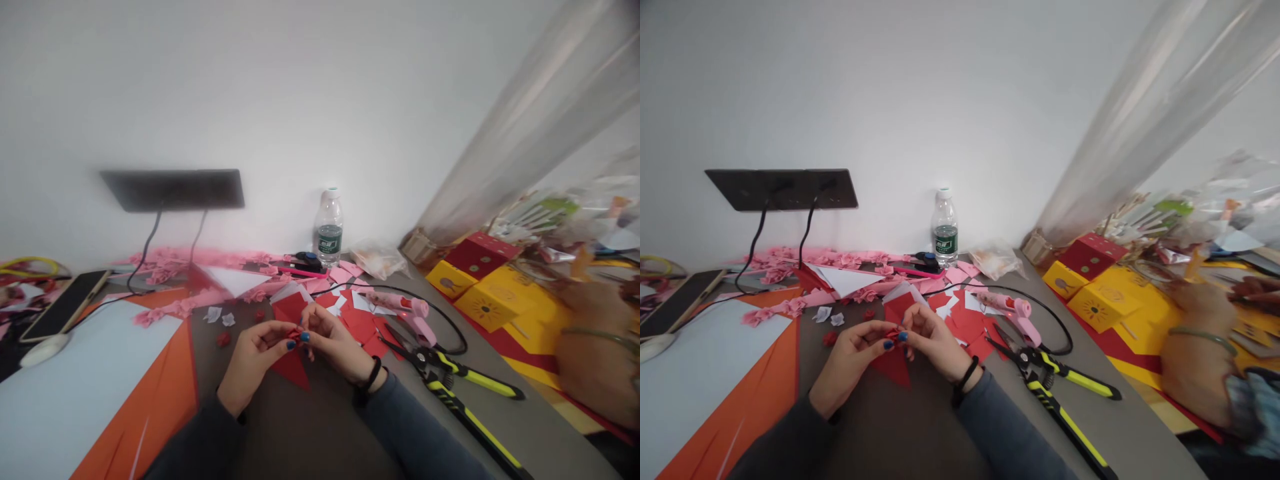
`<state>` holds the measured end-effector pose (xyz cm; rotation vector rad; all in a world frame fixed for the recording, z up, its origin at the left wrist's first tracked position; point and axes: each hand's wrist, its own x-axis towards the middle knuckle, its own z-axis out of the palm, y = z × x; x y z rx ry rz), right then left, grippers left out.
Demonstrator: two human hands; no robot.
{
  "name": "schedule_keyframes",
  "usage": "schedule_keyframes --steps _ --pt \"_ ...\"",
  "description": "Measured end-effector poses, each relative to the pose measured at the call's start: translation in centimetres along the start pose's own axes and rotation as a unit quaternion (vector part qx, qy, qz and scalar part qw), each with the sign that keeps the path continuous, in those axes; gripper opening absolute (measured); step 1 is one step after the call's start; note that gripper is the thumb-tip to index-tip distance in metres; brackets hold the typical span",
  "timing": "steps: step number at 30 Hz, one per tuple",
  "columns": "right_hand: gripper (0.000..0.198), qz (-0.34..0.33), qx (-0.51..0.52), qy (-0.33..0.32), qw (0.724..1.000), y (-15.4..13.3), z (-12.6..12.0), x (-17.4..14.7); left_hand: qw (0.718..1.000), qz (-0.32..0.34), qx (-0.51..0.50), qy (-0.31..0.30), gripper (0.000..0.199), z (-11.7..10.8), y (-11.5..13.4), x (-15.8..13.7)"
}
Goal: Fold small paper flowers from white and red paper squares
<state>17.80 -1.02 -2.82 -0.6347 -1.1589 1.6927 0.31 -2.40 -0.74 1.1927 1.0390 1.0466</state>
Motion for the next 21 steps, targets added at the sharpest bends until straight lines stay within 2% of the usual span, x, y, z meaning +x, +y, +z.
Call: schedule_keyframes --steps 6,11,15,21 --pt "0.029 -0.014 -0.019 0.024 0.999 0.06 0.48 -0.22 0.999 -0.017 -0.04 0.003 0.03 0.14 -0.01 -0.07" --pt "0.029 -0.027 -0.037 0.049 0.998 -0.04 0.47 -0.42 0.995 -0.023 -0.09 -0.025 0.031 0.71 -0.16 -0.12" --pt "0.032 -0.046 -0.086 0.079 0.992 -0.29 0.5 -0.51 0.996 -0.034 -0.074 -0.025 0.032 0.71 -0.46 -0.03" --pt "0.034 -0.029 -0.154 0.059 0.986 -0.8 0.92 -0.35 0.997 -0.046 -0.056 -0.03 0.033 0.64 -0.28 0.01"
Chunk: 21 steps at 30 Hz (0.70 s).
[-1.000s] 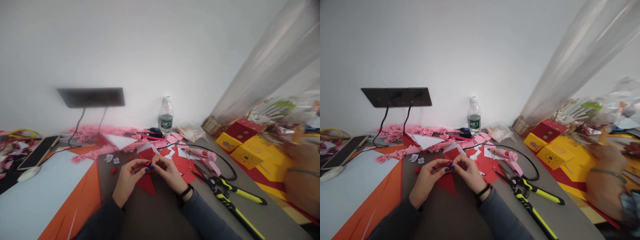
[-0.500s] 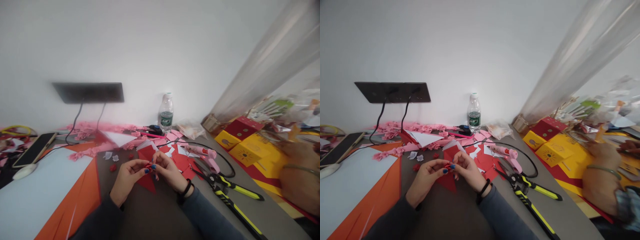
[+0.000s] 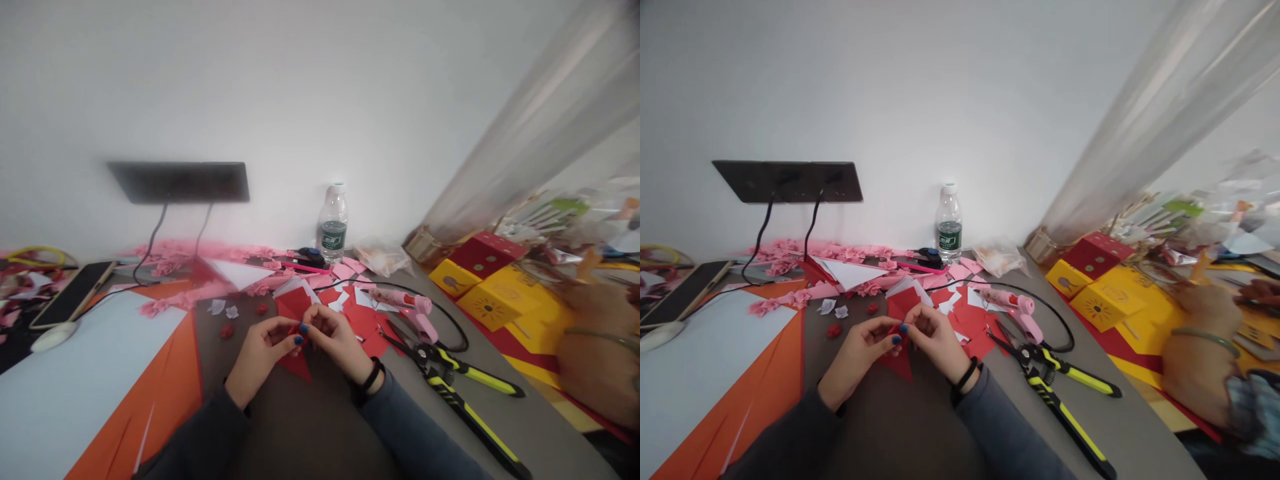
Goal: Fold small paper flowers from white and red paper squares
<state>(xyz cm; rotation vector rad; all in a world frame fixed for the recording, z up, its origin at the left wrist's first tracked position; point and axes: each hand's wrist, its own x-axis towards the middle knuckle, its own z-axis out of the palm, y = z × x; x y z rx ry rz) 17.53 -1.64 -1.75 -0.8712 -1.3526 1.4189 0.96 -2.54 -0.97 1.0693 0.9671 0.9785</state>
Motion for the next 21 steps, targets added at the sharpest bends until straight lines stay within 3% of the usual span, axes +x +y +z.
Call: schedule_keyframes --steps 6,10,15,18,21 --pt "0.035 0.025 0.032 -0.021 0.999 0.21 -0.46 0.05 0.999 0.02 0.001 0.046 0.029 -0.45 0.04 0.02" --pt "0.032 0.077 0.138 -0.043 0.986 0.18 -0.61 -0.02 0.999 0.013 0.023 0.023 0.024 -0.75 0.01 0.01" --pt "0.033 0.141 0.284 -0.087 0.944 -0.36 -0.57 -0.2 1.0 -0.011 0.006 -0.008 0.025 -0.91 -0.26 0.04" --pt "0.033 0.159 0.312 -0.099 0.931 -0.46 -0.56 -0.3 1.0 -0.021 -0.003 -0.018 0.026 -0.91 -0.41 0.07" --pt "0.03 0.157 0.304 -0.089 0.936 -0.28 -0.37 -0.29 0.999 -0.015 -0.022 -0.029 0.026 -0.74 -0.44 0.08"
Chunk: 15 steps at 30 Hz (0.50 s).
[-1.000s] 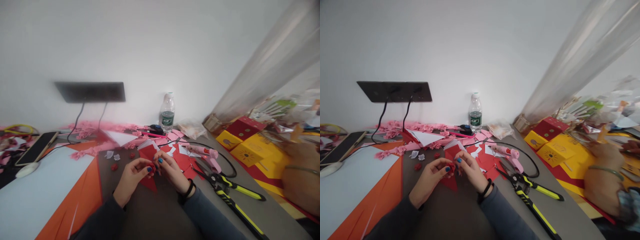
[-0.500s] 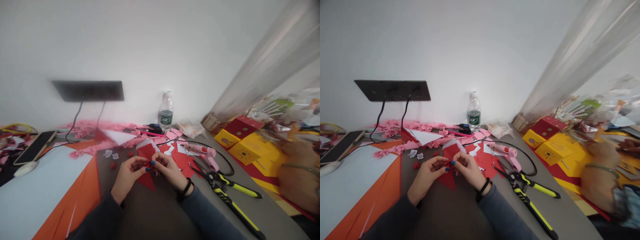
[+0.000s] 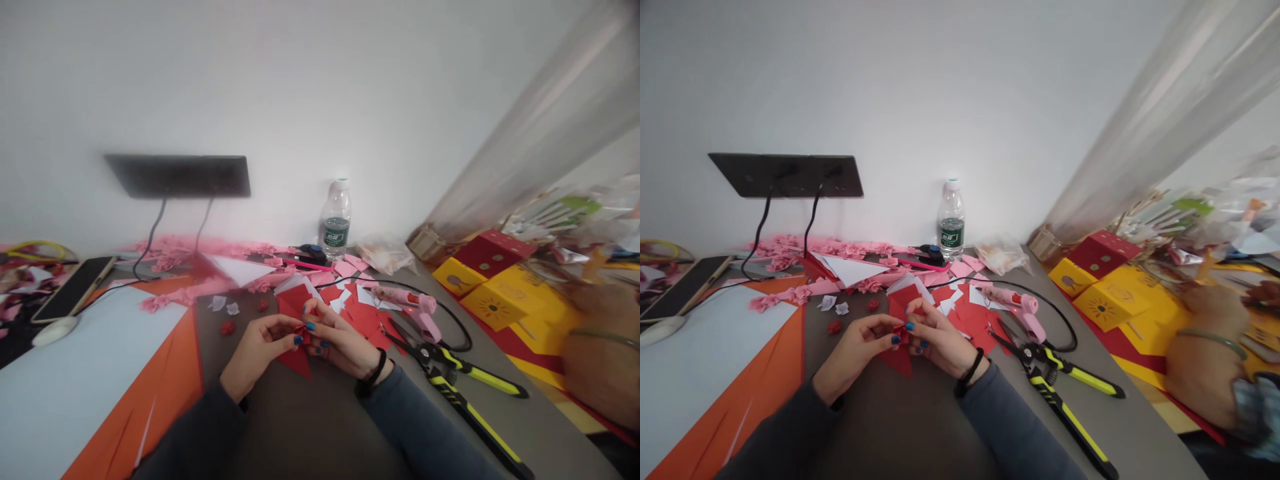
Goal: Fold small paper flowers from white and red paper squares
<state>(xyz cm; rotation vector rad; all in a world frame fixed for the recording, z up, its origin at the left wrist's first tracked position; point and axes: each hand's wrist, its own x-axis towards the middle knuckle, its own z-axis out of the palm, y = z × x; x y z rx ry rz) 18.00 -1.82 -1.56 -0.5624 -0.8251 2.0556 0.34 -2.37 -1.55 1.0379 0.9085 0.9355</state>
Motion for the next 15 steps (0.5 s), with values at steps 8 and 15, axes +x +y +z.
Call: schedule_keyframes --steps 8,15 --pt "0.028 -0.165 -0.172 0.111 0.965 0.53 -0.07 0.4 1.0 -0.017 -0.02 -0.007 0.035 0.53 0.47 -0.35" --pt "0.03 -0.191 -0.352 0.109 0.91 0.22 0.39 0.31 0.997 0.034 0.069 -0.012 0.028 0.36 0.27 -0.22"
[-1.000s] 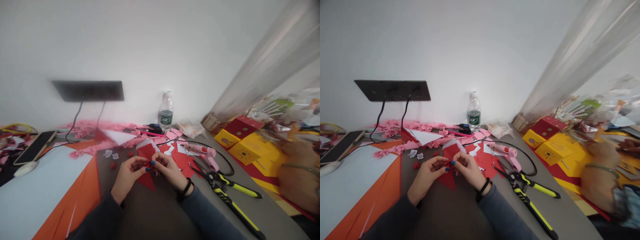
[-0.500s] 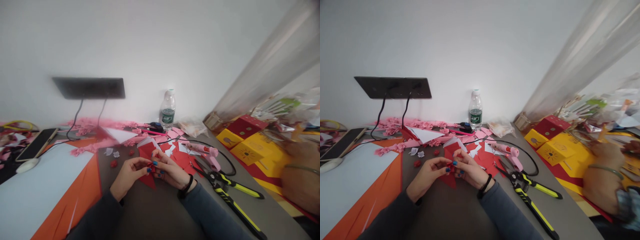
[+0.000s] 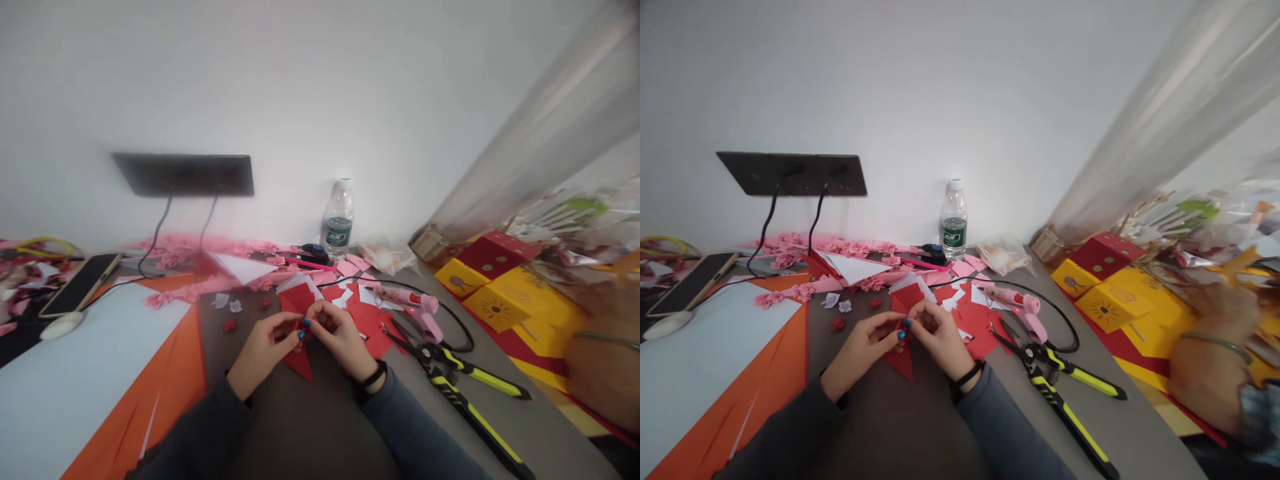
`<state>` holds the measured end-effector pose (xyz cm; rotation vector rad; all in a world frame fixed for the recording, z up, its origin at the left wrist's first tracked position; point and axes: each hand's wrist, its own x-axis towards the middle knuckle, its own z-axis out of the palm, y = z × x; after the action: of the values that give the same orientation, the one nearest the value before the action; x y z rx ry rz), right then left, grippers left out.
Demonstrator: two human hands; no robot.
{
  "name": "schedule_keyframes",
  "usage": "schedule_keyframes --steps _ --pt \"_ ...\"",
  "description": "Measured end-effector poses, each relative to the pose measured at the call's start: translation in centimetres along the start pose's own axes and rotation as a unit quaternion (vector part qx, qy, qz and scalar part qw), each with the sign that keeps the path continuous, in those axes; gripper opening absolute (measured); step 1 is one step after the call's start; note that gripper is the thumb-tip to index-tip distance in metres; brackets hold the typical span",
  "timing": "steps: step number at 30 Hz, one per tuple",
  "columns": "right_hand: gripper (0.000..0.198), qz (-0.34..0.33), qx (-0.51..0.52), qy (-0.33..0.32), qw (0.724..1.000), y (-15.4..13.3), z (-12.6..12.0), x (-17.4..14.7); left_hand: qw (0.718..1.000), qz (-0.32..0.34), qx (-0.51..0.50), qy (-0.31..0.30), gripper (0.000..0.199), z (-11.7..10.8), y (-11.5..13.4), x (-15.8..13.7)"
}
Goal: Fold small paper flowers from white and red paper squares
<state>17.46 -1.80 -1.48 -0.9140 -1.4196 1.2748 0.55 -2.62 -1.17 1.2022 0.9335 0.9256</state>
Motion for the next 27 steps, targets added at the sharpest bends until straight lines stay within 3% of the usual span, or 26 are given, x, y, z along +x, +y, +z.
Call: schedule_keyframes --steps 5,10,13,16,19,23,27 --pt "0.033 0.032 0.023 -0.005 0.999 0.15 -0.05 0.09 0.997 0.037 0.002 0.061 0.022 -0.39 -0.11 0.19" --pt "0.036 0.048 0.035 -0.03 0.998 0.38 -0.76 0.22 0.997 0.027 0.013 0.078 0.023 -0.4 0.16 0.22" --pt "0.034 0.091 0.126 -0.048 0.987 0.22 -0.79 0.12 0.998 0.014 0.002 0.069 0.024 -0.3 0.23 0.13" --pt "0.034 0.151 0.261 -0.084 0.95 -0.05 -0.53 -0.06 0.999 0.006 -0.014 0.05 0.024 -0.23 0.31 0.01" --pt "0.034 0.184 0.324 -0.1 0.922 -0.17 -0.42 -0.19 0.999 -0.005 -0.03 0.044 0.027 -0.15 0.46 -0.09" --pt "0.033 0.194 0.34 -0.106 0.914 -0.05 -0.46 -0.19 0.998 -0.014 -0.044 0.034 0.028 -0.02 0.58 -0.11" --pt "0.032 0.177 0.326 -0.08 0.925 0.17 -0.21 -0.04 0.997 -0.006 -0.078 0.021 0.027 0.01 0.47 -0.09"
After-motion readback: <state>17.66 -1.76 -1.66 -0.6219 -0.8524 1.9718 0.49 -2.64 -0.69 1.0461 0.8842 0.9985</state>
